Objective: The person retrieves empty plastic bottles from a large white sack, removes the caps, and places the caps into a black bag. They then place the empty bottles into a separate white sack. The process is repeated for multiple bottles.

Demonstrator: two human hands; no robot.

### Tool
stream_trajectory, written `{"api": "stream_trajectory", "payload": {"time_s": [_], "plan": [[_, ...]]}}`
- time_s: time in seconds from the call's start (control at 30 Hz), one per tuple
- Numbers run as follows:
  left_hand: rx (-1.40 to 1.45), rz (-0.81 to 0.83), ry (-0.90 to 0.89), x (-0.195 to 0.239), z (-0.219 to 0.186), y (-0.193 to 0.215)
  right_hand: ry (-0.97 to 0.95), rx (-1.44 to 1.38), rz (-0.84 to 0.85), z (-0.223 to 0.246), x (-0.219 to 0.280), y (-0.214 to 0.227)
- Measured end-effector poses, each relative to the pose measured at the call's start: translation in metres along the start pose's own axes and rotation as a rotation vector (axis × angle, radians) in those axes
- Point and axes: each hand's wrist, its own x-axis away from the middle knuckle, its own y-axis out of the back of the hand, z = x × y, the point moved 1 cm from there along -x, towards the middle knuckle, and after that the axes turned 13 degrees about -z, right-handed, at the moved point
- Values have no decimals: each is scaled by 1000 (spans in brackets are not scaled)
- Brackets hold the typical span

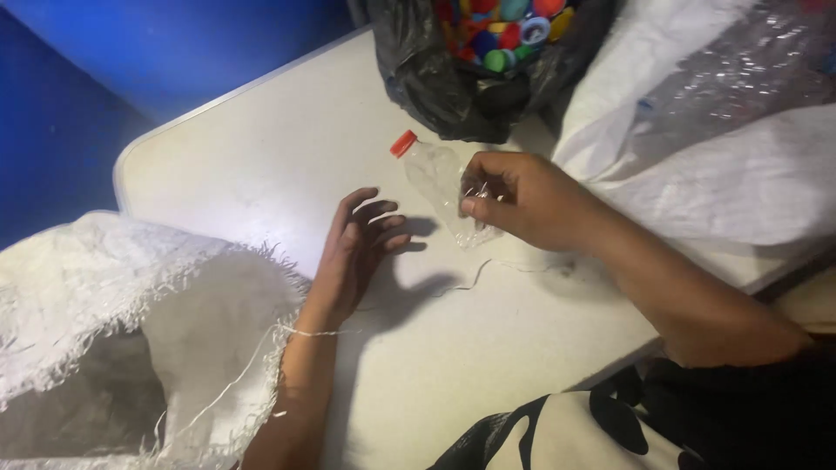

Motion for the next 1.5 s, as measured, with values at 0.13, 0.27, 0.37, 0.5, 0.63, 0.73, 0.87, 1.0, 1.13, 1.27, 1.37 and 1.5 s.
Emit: {"api": "stream_trajectory", "payload": {"time_s": [0.13,0.27,0.37,0.5,0.63,0.73,0.87,1.0,1.13,1.27,1.37,1.5], "plan": [[12,-55,21,-3,-2,-4,391,-322,-515,-40,38,70],[-29,-91,46,-1,-4,-8,337,-327,-1019,-51,57,120],[-37,-90,40,-2,-3,-12,301,-206,-994,-68,55,143],[-65,-121,36,-3,-5,-13,132,-239,-1031,-93,55,153],[-64,-129,51,0,-2,-11,253,-118,-1063,-102,58,159],[-47,-113,39,-4,-1,-8,291,41,-1120,-75,58,154],[-1,-135,44,-3,0,-8,403,63,-1008,-90,63,146],[17,-123,66,-4,-2,-4,439,-98,-818,-76,55,115],[-284,-240,-199,0,13,6,511,157,-434,-52,32,82],[-786,-270,-537,25,-8,-22,628,508,-51,12,-11,21],[-1142,-127,-393,19,3,-27,696,475,300,68,-33,-47],[-1207,-78,-451,14,31,13,775,343,662,123,-46,-154]]}}
